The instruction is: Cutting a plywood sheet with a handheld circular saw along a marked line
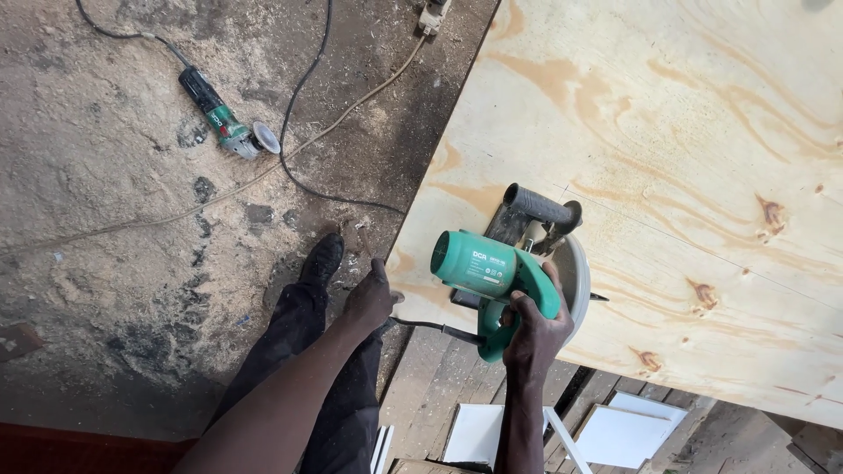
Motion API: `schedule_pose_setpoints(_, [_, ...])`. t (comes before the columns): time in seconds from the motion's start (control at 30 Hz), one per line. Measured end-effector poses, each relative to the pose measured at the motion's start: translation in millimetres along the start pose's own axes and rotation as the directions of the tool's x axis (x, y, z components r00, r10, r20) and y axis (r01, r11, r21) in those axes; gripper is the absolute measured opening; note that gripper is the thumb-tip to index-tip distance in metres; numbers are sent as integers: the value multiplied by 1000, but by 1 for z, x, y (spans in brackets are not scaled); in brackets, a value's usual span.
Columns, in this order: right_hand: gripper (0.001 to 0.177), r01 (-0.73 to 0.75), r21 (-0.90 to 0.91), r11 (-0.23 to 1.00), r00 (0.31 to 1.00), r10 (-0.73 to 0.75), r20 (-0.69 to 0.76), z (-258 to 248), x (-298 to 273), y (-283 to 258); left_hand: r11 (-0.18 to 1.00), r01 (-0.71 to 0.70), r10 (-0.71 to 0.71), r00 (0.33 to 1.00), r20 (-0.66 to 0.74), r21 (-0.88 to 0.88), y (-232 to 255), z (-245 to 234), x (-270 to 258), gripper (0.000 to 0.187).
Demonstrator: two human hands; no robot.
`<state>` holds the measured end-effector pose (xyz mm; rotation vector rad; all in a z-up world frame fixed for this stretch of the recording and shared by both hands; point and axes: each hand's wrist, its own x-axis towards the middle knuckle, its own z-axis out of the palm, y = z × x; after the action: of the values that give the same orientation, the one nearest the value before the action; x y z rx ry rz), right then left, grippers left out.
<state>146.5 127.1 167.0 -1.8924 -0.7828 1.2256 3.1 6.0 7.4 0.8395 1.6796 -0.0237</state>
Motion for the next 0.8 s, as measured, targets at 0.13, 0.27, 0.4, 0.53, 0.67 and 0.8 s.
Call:
schedule_pose_setpoints(0.13, [61, 2, 6, 1000, 1000, -2, -3, 2, 4, -2, 999, -35, 36, 999, -26, 35, -6, 5, 3, 66])
schedule_pose_setpoints(0.27, [62, 11, 9, 1000, 1000, -11, -8, 2, 9, -2, 999, -34, 34, 999, -26, 26, -5, 4, 1, 68])
schedule_pose_setpoints(0.4, [62, 11, 20, 1000, 1000, -11, -8, 5, 13, -5, 997, -41, 44, 998, -35, 72, -6, 9, 3, 73])
schedule_pose_setpoints(0.53, [61, 4, -4, 1000, 1000, -4, -13, 6, 17, -8, 998, -59, 58, 998, -38, -14, -4, 3, 0, 68])
schedule_pose_setpoints(0.67, [62, 3, 9, 1000, 1000, -3, -17, 8, 21, -10, 999, -42, 43, 998, -40, 28, -1, 1, -1, 66])
schedule_pose_setpoints(0.8, [63, 5, 7, 1000, 1000, -5, -15, 11, 26, -14, 1000, -5, 5, 1000, -10, 28, 2, -1, 1, 69])
